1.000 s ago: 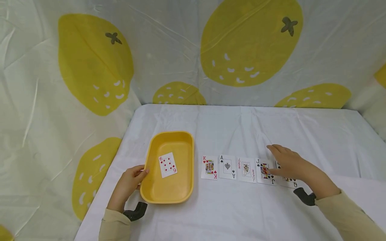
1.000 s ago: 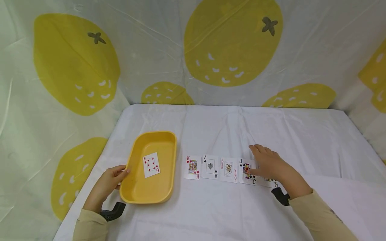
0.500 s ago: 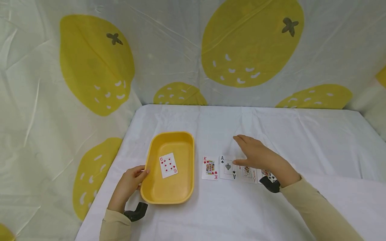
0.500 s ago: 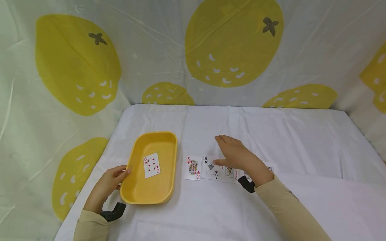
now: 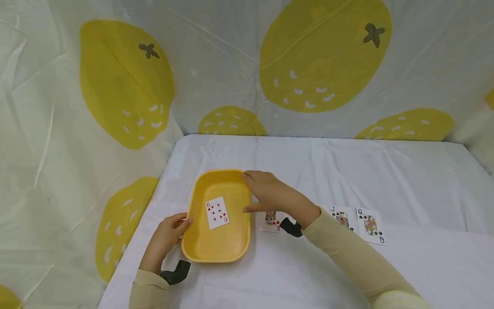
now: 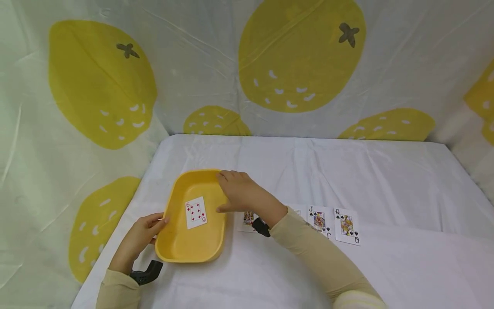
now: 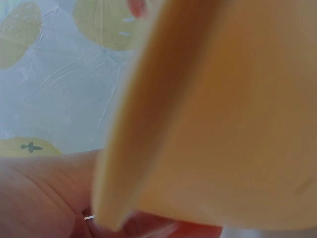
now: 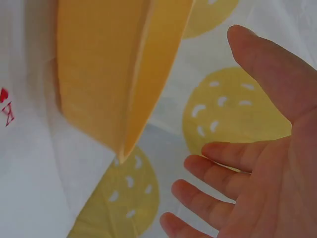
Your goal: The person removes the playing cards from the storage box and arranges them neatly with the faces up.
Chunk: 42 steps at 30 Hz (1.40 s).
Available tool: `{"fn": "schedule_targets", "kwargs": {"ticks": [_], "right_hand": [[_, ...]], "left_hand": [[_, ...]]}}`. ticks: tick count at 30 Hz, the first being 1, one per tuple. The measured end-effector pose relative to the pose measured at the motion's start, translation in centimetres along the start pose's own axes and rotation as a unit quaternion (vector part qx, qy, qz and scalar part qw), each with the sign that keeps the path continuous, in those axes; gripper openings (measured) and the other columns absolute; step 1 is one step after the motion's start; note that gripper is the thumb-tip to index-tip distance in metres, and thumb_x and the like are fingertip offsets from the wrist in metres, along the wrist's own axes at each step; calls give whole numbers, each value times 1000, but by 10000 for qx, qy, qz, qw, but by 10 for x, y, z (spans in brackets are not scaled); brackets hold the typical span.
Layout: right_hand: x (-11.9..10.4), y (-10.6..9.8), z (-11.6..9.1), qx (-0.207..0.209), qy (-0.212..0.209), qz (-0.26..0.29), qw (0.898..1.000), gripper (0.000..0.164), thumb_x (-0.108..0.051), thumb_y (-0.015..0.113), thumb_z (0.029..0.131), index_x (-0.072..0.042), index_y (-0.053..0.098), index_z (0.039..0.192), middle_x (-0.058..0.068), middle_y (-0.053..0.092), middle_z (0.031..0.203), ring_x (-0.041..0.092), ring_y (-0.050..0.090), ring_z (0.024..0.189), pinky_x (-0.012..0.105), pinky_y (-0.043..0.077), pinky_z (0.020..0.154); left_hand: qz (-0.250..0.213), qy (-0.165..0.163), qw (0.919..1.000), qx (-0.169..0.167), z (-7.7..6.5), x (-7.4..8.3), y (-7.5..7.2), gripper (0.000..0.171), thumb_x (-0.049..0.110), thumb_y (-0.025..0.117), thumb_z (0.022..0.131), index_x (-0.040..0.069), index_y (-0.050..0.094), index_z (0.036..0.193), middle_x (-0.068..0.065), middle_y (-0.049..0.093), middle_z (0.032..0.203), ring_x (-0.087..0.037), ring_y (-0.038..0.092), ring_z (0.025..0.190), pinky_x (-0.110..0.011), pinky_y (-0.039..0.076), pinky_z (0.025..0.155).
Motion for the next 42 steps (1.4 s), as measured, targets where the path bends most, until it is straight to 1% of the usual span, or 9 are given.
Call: {"fn": "schedule_targets", "kwargs": {"ticks": [7,10,15,19,24,27,31,36,42], "right_hand": [[-35,14,32,-302,-260,-378,9985,89,-52,64,75,-1,28,138,13,31,139,27,29,126,43,23,103],[-48,20,48,-509,-242,-552,9969,90,-54,65,74,-4,28,139,10,31,140,26,30,126,41,22,103],[-67,31,75,-776,-182,-892,9928,89,-55,68,70,-8,33,137,4,36,136,22,36,122,42,27,101],[-78,43,89,-1053,-111,-1088,9884,88,-56,70,67,-11,36,134,2,37,134,21,39,119,43,28,100],[-83,56,95,-1346,107,-1291,9824,88,-55,72,64,-13,37,133,1,39,129,19,41,114,41,30,98],[-83,63,93,-1413,248,-1351,9804,87,-53,75,63,-13,39,132,0,41,125,18,43,108,39,32,95],[-80,74,92,-1391,360,-1420,9794,87,-52,77,59,-12,44,129,1,43,121,19,45,105,38,35,91],[-76,85,92,-1405,405,-1552,9770,89,-54,77,58,-10,45,129,2,41,126,22,41,111,38,35,92],[-75,88,95,-1306,300,-1430,9806,77,-49,78,61,-11,49,121,2,43,115,20,43,104,36,37,89]], "left_hand": [[89,17,10000,-7,0,0,1,39,23,57,89,0,54,121,-14,63,100,-18,60,77,-31,53,61],[119,48,9999,17,0,-1,0,39,22,57,89,0,54,121,-15,63,100,-18,60,76,-31,53,61],[109,131,9998,40,-1,-1,-2,39,23,58,89,-1,55,120,-15,63,99,-18,60,75,-31,53,60],[67,180,9998,17,-2,-1,-3,39,23,57,89,0,55,120,-15,63,99,-19,60,76,-32,53,61],[131,268,9996,13,0,0,-1,38,24,58,89,0,56,119,-14,64,98,-19,60,77,-31,53,60],[132,308,9994,-2,1,1,0,37,23,58,89,0,56,118,-14,64,98,-19,61,77,-31,53,60],[146,300,9994,-20,0,2,1,36,22,58,89,0,56,118,-13,64,97,-18,61,76,-31,53,60],[147,290,9995,-16,0,5,2,36,21,57,89,1,56,118,-14,64,97,-19,61,77,-31,53,60],[247,253,9994,-3,0,5,1,37,22,57,89,1,56,119,-14,64,99,-19,61,78,-31,53,60]]}}
Point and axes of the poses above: each hand's wrist, its own z-axis towards the middle knuckle, its own y-axis out of the palm, x = y × z, the point moved 3 cm from there along z, towards the middle knuckle
